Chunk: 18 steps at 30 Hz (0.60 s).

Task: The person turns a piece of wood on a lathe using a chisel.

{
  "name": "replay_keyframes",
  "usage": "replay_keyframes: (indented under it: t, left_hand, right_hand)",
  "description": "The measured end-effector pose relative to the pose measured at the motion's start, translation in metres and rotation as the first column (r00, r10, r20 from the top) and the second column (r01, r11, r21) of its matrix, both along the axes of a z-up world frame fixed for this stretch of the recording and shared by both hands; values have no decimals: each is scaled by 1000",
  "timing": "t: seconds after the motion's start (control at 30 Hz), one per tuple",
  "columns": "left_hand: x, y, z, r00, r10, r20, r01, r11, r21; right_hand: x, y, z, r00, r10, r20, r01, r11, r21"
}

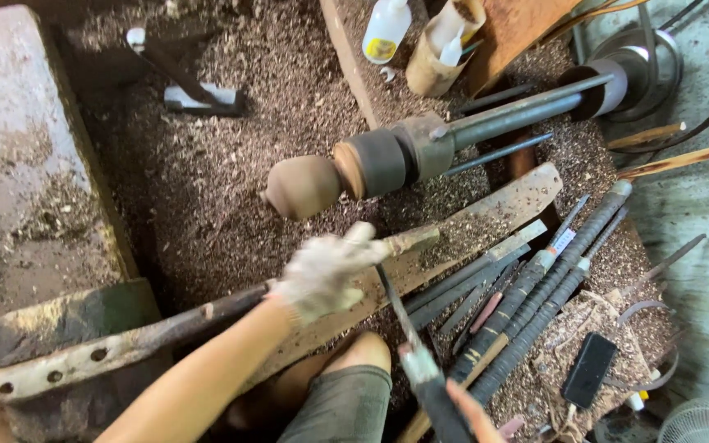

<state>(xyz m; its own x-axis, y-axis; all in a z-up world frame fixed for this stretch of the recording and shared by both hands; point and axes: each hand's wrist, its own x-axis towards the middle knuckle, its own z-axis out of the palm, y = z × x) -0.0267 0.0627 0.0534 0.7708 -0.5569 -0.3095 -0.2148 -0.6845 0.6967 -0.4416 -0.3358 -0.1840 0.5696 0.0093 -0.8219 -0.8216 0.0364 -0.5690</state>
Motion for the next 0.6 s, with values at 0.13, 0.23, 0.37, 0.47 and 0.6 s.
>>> replay_keyframes:
  t: [0.13, 0.23, 0.37, 0.47, 0.6]
  left_hand:
    - [8, -40, -51, 994, -107, -10, 108, 990, 91]
    - [9, -33, -21, 956, -10, -294, 60, 985, 159]
    - [3, -14, 4, 949, -177, -262, 242, 939, 242]
    - [8, -24, -22, 953, -18, -302, 95, 965, 243]
    - [13, -32, -41, 968, -48, -247, 124, 944, 305]
  right_hand:
    - [151, 92, 210, 982, -12, -191, 5, 999, -36]
    - [165, 101, 242, 941, 43, -334, -41, 999, 12]
    - [175, 101, 263, 911, 286, -298, -278, 958, 69]
    - [208, 121, 286, 893, 324, -312, -315, 946, 80]
    - [253, 135, 310, 896, 241, -372, -176, 964, 202]
